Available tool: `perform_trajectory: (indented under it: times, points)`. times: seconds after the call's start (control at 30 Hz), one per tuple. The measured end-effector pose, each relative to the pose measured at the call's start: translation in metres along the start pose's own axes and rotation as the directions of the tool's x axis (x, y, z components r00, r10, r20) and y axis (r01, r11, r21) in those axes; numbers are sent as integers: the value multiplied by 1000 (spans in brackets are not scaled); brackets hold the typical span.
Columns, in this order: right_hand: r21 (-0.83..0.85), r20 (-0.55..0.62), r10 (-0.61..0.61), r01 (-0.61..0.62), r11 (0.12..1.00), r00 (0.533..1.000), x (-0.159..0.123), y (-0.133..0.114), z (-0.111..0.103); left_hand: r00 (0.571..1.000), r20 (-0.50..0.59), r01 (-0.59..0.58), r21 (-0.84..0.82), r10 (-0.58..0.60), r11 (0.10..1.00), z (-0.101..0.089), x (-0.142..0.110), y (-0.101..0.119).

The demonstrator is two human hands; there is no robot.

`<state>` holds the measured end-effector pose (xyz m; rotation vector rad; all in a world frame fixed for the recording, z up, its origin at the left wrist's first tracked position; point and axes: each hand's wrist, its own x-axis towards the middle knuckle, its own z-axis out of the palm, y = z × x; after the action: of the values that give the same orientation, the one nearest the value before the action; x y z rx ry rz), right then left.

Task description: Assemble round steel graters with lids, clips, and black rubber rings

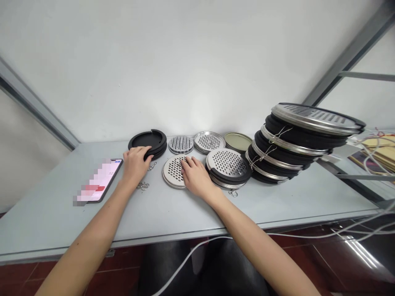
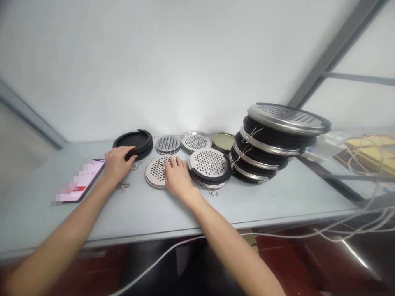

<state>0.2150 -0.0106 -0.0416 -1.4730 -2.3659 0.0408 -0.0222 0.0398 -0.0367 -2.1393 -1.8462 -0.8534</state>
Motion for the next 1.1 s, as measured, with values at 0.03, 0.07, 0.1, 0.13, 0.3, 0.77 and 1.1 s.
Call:
perform_trajectory:
  times: [0.03, 0.07, 0.1, 0.13, 0.3, 0.77, 1.1]
  points:
    - [-1, 1, 1, -1, 1000, 1000, 0, 0, 0, 1000, -16, 0, 8, 0, 1000, 1, 0, -2]
    - [-1, 3, 2, -2, 1000, 1000, 0, -1, 0, 999, -34, -4, 14, 5, 1000, 3, 1, -3]
    - [-2, 5, 4, -4, 1000, 1000, 0, -1, -1, 998, -55, -11, 17, 12, 1000, 4, 1, -5]
    - [-3, 8, 6, -6, 1000, 1000, 0, -1, -1, 997, -78, -17, 17, 18, 1000, 5, 2, -7]
    - [-14, 14, 11, -10, 1000, 1000, -1, -1, -2, 991, -130, -43, -26, 39, 999, 10, 8, -14]
    - [20, 15, 5, -6, 1000, 1000, 0, 0, -5, 970, -164, -211, -195, 180, 958, 9, 7, -9]
    - [188, -121, 42, -19, 982, 992, 1, -2, -3, 971, -184, -228, -532, 151, 815, -15, 5, 7]
